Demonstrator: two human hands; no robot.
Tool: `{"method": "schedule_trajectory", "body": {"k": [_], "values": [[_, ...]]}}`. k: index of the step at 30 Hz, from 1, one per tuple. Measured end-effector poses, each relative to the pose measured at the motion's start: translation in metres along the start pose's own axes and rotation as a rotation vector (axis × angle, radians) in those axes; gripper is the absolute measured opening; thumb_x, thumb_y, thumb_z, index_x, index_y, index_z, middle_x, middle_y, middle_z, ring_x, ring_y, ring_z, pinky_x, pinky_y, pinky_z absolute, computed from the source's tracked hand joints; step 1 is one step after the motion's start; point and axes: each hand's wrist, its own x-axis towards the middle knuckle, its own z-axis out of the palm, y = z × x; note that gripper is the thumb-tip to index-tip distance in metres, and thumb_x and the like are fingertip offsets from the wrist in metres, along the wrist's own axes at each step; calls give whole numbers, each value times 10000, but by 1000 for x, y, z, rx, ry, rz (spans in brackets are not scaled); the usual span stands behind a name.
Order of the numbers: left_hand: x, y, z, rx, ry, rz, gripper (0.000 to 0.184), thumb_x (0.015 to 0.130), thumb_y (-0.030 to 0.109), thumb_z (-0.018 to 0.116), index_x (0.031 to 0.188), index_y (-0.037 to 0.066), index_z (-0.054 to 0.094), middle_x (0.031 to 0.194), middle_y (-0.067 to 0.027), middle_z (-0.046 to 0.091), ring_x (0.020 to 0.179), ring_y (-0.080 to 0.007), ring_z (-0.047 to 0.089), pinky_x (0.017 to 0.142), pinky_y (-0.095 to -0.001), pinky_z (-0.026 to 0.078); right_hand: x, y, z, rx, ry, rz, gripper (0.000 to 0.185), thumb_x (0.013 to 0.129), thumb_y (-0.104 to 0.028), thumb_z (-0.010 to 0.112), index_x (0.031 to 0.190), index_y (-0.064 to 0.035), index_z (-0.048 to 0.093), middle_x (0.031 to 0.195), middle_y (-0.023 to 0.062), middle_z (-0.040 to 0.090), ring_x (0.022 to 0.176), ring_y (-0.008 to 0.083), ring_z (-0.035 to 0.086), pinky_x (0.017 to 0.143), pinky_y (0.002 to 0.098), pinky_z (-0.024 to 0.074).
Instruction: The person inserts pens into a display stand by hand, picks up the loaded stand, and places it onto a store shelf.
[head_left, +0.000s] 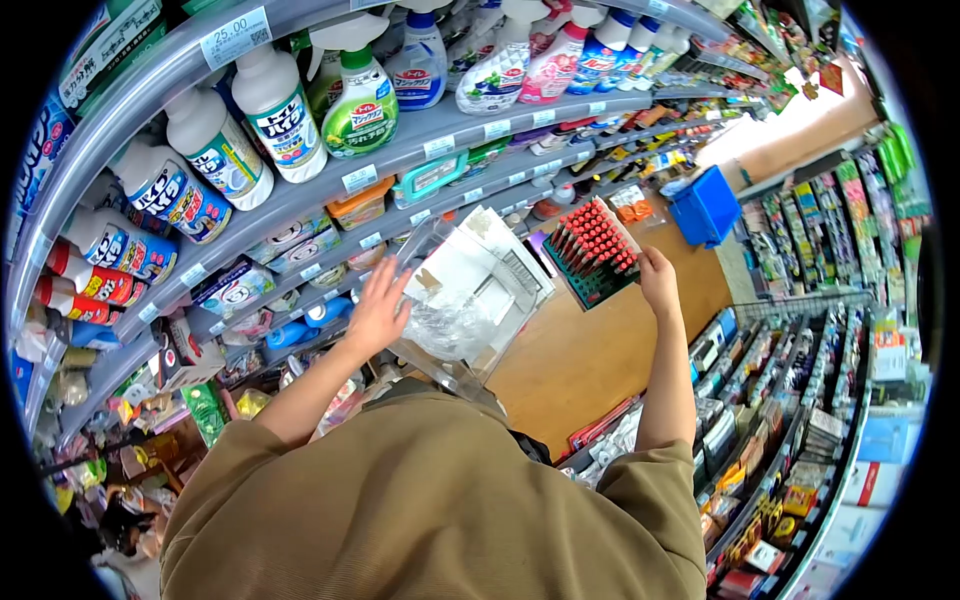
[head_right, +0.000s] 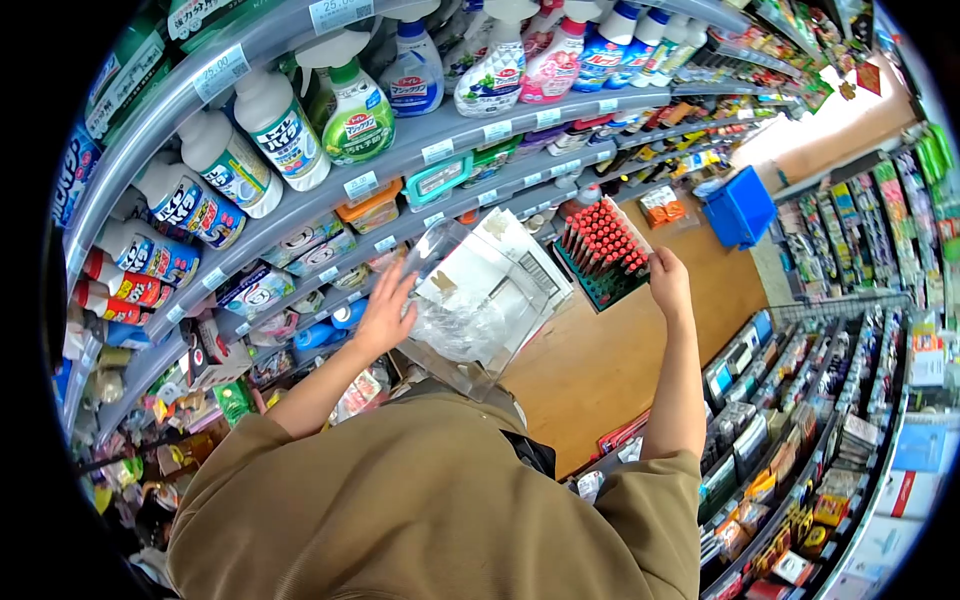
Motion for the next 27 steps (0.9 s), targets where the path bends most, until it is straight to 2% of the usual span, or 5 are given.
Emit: {"method": "schedule_trajectory", "body": {"k": [8,10,12,24,27], "values": [[38,116,98,-1352,-609,-205,795,1005,275,663,1624,83,204,1613,-176,366,1449,-324,419,1176,-422,360,-112,-43,-48,128,138,136,271,1008,-127,543,1188,25,676,931,38,691,787,130,607,718,290,507],[46,149,102,-1581,-778,-646,777,1024,260,637,1626,125,164,1553,-165,442,1374,-327,501,1143,-444,404,-149,-63,-55,106,106,195,277,989,-127,538,1166,29,682,935,57,692,766,149,609,705,314,526],[50,179,92,-1707,-886,-491,728,1022,260,633,1593,129,200,1428,-126,526,1315,-271,543,1112,-481,429,-175,-48,-51,185,97,212,264,999,-147,546,1155,16,684,897,51,691,782,142,609,713,313,520],[17,262,171,-1522,-1027,-518,461,1025,203,594,1411,20,419,1326,-130,613,1160,-266,664,1023,-454,548,-282,50,-85,364,238,278,298,1061,-214,542,1221,12,652,921,38,675,845,105,620,770,271,522],[18,300,202,-1474,-1035,-543,438,1024,205,613,1390,52,427,1327,-129,608,1180,-261,654,1055,-469,522,-289,59,-127,313,270,388,281,1045,-162,537,1209,40,642,1013,160,723,952,188,678,863,307,516]]}}
